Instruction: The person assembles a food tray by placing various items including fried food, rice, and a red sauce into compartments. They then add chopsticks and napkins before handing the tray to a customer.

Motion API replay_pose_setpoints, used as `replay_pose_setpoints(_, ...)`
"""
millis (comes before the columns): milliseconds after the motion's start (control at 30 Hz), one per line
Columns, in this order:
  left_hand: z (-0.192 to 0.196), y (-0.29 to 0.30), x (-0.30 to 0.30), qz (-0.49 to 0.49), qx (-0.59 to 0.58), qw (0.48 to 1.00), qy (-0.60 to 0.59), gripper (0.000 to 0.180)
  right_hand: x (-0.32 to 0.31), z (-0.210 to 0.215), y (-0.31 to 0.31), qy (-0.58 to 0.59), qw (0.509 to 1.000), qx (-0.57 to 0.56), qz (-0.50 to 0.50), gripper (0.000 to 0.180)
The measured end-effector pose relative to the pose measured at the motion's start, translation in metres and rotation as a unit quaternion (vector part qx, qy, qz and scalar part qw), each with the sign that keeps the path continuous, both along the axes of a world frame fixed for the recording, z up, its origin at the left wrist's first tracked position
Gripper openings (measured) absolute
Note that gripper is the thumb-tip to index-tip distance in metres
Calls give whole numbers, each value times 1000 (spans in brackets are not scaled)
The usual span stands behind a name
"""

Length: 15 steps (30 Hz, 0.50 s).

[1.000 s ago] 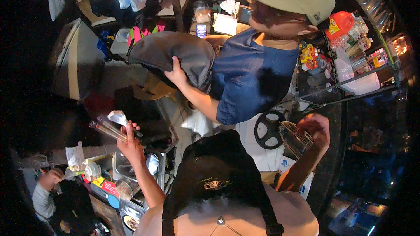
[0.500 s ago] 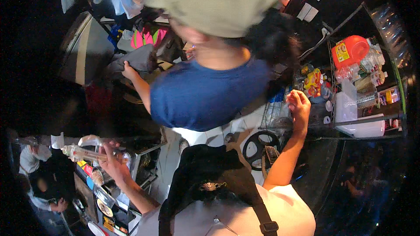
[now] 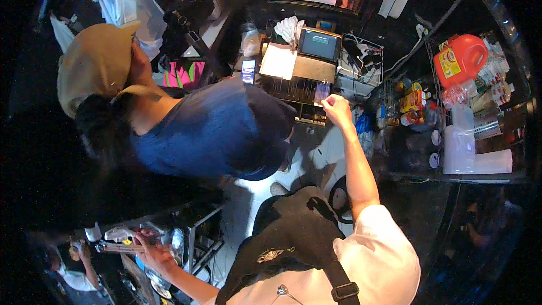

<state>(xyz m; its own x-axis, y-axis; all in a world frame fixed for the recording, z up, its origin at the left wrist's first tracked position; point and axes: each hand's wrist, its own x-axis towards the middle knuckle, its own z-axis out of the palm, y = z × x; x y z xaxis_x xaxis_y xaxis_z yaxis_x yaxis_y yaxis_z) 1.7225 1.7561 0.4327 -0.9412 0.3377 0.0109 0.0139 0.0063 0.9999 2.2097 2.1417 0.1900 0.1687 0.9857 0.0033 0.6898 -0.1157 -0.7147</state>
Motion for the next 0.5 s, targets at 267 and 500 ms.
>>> replay_pose_setpoints(267,-26,15,0,59,-97,993,31,62,-47,-21,197,-105,993,-54,17,31)
replay_pose_setpoints(500,-58,1,-2,110,-186,972,-94,64,-81,-93,395,-127,990,-51,-25,34)
